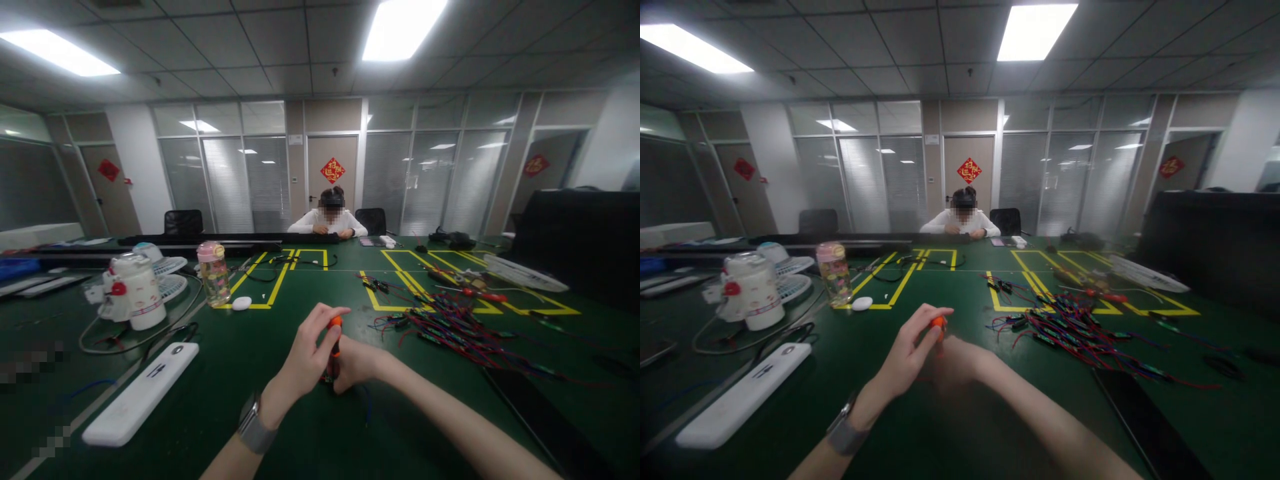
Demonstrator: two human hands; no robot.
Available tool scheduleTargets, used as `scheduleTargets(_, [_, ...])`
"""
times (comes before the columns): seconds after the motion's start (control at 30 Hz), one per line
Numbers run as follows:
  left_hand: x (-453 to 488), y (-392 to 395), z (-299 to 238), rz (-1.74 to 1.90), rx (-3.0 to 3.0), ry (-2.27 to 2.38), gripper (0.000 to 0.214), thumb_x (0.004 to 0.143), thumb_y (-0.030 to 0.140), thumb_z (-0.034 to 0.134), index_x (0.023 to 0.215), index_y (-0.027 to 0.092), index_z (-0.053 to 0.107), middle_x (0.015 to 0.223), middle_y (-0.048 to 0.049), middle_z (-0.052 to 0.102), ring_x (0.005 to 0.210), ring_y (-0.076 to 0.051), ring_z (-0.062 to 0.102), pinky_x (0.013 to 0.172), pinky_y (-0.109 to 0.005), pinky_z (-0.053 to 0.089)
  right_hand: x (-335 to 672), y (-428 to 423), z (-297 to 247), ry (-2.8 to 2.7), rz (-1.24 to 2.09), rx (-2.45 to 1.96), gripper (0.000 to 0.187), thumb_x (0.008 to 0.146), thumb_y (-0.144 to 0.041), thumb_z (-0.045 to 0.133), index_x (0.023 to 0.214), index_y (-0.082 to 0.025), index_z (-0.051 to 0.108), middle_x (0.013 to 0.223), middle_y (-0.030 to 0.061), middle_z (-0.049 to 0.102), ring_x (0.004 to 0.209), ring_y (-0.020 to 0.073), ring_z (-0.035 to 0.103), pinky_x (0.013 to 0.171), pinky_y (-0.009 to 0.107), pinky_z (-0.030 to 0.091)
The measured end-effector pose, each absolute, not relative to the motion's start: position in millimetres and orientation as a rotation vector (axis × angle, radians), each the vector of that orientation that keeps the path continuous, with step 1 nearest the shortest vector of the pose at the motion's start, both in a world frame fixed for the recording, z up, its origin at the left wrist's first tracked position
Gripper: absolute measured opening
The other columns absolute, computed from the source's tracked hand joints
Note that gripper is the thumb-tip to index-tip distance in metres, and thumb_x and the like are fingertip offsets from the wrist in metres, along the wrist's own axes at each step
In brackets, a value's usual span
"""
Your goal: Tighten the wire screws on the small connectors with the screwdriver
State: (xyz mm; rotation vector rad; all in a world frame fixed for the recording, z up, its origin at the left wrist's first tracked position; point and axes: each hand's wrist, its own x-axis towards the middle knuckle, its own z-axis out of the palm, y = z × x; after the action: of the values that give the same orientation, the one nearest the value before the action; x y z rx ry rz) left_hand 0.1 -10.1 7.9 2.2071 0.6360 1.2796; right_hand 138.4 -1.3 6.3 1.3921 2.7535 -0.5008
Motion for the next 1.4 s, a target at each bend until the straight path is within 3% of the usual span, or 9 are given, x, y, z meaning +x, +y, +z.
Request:
scheduleTargets(0.27, [-0.7,-14.2,9.5,1.251,2.206,0.640,0.035,0.096,0.030,0.040,0.127,0.024,0.055,0.102,-0.0072,0.057,0.094,-0.019,0.055,0.085,-0.031,0.044,133.7,-2.5,9.9,2.809,-0.502,1.297,0.014,0.061,-0.005,0.071,0.069,-0.016,0.066,0.053,-0.0059,0.049,0.053,0.0104,0.045,0.052,0.020,0.037])
scheduleTargets(0.87, [0.6,-15.4,10.3,1.262,2.204,0.690,0.035,0.095,0.028,0.043,0.128,0.022,0.055,0.100,-0.0074,0.061,0.093,-0.019,0.058,0.085,-0.032,0.046,139.8,-4.7,-2.5,2.760,-0.433,1.446,0.015,0.059,-0.015,0.074,0.069,-0.012,0.064,0.065,-0.0005,0.056,0.057,0.0116,0.046,0.048,0.021,0.035])
scheduleTargets(1.03, [5.4,-13.5,7.7,1.361,2.121,0.703,0.031,0.091,0.026,0.051,0.121,0.022,0.059,0.102,-0.0065,0.064,0.092,-0.018,0.061,0.082,-0.031,0.050,139.2,-7.4,-4.1,2.772,-0.517,1.494,0.020,0.058,-0.013,0.075,0.075,-0.011,0.066,0.072,0.0021,0.060,0.062,0.0130,0.050,0.049,0.020,0.036])
scheduleTargets(1.23, [8.2,-11.4,1.7,1.586,2.144,0.813,0.018,0.080,0.027,0.067,0.098,0.021,0.069,0.087,-0.0031,0.061,0.079,-0.016,0.058,0.073,-0.028,0.049,138.1,-11.3,0.1,2.734,-0.525,1.542,0.020,0.058,-0.011,0.074,0.078,-0.009,0.066,0.076,0.0051,0.064,0.060,0.0131,0.052,0.047,0.020,0.034])
scheduleTargets(1.4, [1.7,-10.0,4.4,1.459,2.075,0.692,0.032,0.096,0.025,0.040,0.118,0.022,0.062,0.106,-0.0073,0.061,0.094,-0.017,0.060,0.082,-0.030,0.049,141.5,-7.5,-6.5,2.734,-0.518,1.502,0.019,0.060,-0.014,0.070,0.079,-0.012,0.068,0.073,0.0032,0.065,0.059,0.0125,0.053,0.046,0.018,0.034])
